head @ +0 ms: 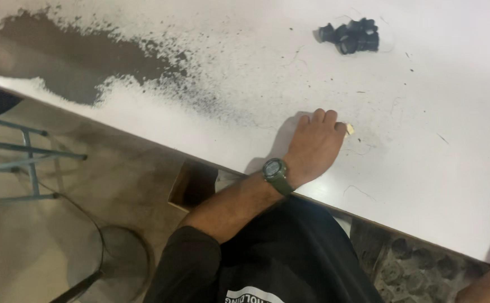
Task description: The person sits at a white table fitting small black plastic parts together by hand, using a small hex key to tighten them, and sets completed assemblies aside while picking up the next set of parts.
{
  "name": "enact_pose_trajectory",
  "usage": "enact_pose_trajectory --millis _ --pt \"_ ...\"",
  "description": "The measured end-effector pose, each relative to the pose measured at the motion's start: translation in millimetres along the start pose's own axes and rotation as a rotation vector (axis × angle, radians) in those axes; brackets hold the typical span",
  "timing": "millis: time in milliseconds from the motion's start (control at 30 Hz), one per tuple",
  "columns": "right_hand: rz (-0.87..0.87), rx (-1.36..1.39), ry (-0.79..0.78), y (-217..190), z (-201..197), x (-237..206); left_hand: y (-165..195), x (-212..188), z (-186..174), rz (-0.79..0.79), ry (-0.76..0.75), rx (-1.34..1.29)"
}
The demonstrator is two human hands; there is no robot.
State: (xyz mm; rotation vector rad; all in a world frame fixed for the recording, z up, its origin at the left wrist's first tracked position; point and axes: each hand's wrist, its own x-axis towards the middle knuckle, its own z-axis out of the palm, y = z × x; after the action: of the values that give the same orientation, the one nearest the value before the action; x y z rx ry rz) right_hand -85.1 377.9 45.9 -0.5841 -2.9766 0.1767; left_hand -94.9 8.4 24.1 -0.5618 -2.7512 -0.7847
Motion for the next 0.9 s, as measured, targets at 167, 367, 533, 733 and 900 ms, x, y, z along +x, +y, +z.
enact_pose_trajectory --millis 167,367,533,733,900 --pt "-0.340 0.211 0.070 -49 -2 -18 -5 -2 3 -0.005 0.058 -0.024" --pt "-0.734 0.207 0.101 -131 19 -6 -32 -31 -36 0.011 0.183 -0.178" --pt "-0.972 0.229 0.011 -264 56 -24 -98 -113 -113 -0.126 0.459 -0.173" --pt "-1.174 0.093 -0.485 -407 50 -139 -125 -206 -185 -0.192 0.671 -0.031" --pt "-1.894 0.471 -0.611 -352 42 -250 -122 -218 -176 -0.342 0.706 -0.258"
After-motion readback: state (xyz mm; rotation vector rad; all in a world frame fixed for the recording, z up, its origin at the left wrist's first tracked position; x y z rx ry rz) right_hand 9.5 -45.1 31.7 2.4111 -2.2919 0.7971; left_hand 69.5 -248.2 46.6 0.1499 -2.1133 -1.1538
